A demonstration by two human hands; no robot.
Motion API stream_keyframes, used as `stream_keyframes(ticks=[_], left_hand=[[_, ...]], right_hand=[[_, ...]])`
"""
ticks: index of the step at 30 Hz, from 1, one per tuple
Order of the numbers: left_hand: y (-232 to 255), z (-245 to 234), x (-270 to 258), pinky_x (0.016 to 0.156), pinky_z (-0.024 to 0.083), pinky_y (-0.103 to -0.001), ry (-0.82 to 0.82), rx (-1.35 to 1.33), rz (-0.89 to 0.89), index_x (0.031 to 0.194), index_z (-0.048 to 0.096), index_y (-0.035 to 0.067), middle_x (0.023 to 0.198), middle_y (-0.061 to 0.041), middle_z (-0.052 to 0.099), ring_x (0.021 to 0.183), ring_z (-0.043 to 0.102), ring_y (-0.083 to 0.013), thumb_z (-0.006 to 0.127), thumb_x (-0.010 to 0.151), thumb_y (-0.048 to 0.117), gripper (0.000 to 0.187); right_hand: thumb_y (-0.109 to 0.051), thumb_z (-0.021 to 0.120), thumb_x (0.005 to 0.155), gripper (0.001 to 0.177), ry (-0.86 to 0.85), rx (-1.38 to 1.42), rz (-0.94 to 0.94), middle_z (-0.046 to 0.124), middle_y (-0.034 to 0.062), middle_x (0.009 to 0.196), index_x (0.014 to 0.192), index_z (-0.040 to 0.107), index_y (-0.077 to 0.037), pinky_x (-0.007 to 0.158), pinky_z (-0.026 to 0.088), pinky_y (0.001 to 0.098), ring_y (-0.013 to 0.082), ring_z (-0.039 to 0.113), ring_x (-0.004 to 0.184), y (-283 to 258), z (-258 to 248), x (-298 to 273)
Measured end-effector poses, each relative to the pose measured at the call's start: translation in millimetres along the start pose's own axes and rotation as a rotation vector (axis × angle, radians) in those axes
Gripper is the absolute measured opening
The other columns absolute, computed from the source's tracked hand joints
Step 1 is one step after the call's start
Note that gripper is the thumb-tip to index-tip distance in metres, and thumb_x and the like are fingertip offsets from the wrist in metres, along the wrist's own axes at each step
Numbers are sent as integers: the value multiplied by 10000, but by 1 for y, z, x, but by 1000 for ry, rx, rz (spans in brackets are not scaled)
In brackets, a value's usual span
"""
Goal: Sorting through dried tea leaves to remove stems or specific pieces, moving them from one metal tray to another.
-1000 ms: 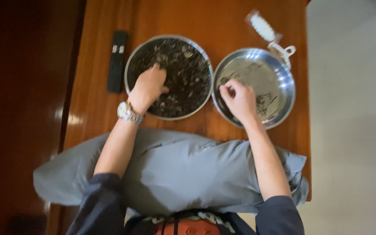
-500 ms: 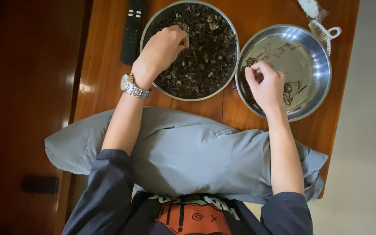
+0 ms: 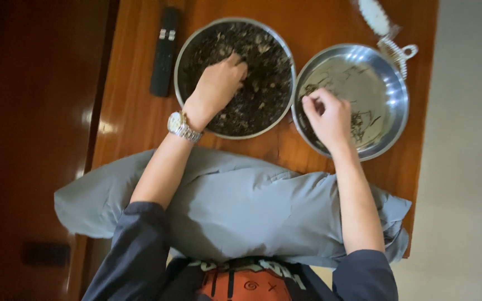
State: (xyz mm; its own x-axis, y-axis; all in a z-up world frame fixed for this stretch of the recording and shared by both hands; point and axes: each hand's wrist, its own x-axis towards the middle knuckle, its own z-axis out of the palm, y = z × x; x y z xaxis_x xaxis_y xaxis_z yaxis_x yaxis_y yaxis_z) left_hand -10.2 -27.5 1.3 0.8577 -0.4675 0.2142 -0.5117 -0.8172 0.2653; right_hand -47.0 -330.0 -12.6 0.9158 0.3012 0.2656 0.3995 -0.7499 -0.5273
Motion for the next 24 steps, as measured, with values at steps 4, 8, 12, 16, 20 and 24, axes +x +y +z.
stream_keyframes(ticks=[4,8,12,16,20,24], left_hand=[[-5,8,5,668,639,-463,-115,78,-65,893,665,48,1028,-105,648,815,747,-364,838,828,117,198],[-9,15,5,676,635,-369,-156,146,-65,887,671,81,995,-68,662,803,758,-279,809,871,100,140],[-2,5,0,684,628,-316,-205,170,-66,913,679,67,1014,-70,659,800,756,-246,762,942,111,98],[-1,0,0,663,622,-301,-214,163,-76,916,686,52,1002,-84,666,797,753,-246,757,958,117,105],[12,-25,-1,742,626,-272,-249,236,-41,979,688,13,1043,-118,689,914,743,-225,675,1009,105,98],[6,-17,0,852,612,-240,-273,394,33,1079,693,-22,1133,-156,691,1076,711,-213,623,1029,82,134]], right_hand=[[-226,731,980,121,161,34,3,712,59,678,896,700,-145,600,547,408,303,718,663,-4,6,-1],[-256,731,951,115,142,53,33,705,60,660,883,702,-168,604,552,403,291,710,635,2,11,-2],[-249,737,938,110,137,56,39,699,38,651,858,690,-190,616,554,369,252,700,600,-1,6,-3],[-261,725,941,117,120,44,33,689,14,634,853,678,-198,610,548,350,231,693,592,-1,5,-3],[-228,717,945,120,128,63,30,683,19,625,842,676,-184,617,540,339,225,685,580,-6,2,-2],[-198,721,932,117,134,85,37,679,36,625,830,672,-169,618,537,346,234,680,579,-9,2,-1]])
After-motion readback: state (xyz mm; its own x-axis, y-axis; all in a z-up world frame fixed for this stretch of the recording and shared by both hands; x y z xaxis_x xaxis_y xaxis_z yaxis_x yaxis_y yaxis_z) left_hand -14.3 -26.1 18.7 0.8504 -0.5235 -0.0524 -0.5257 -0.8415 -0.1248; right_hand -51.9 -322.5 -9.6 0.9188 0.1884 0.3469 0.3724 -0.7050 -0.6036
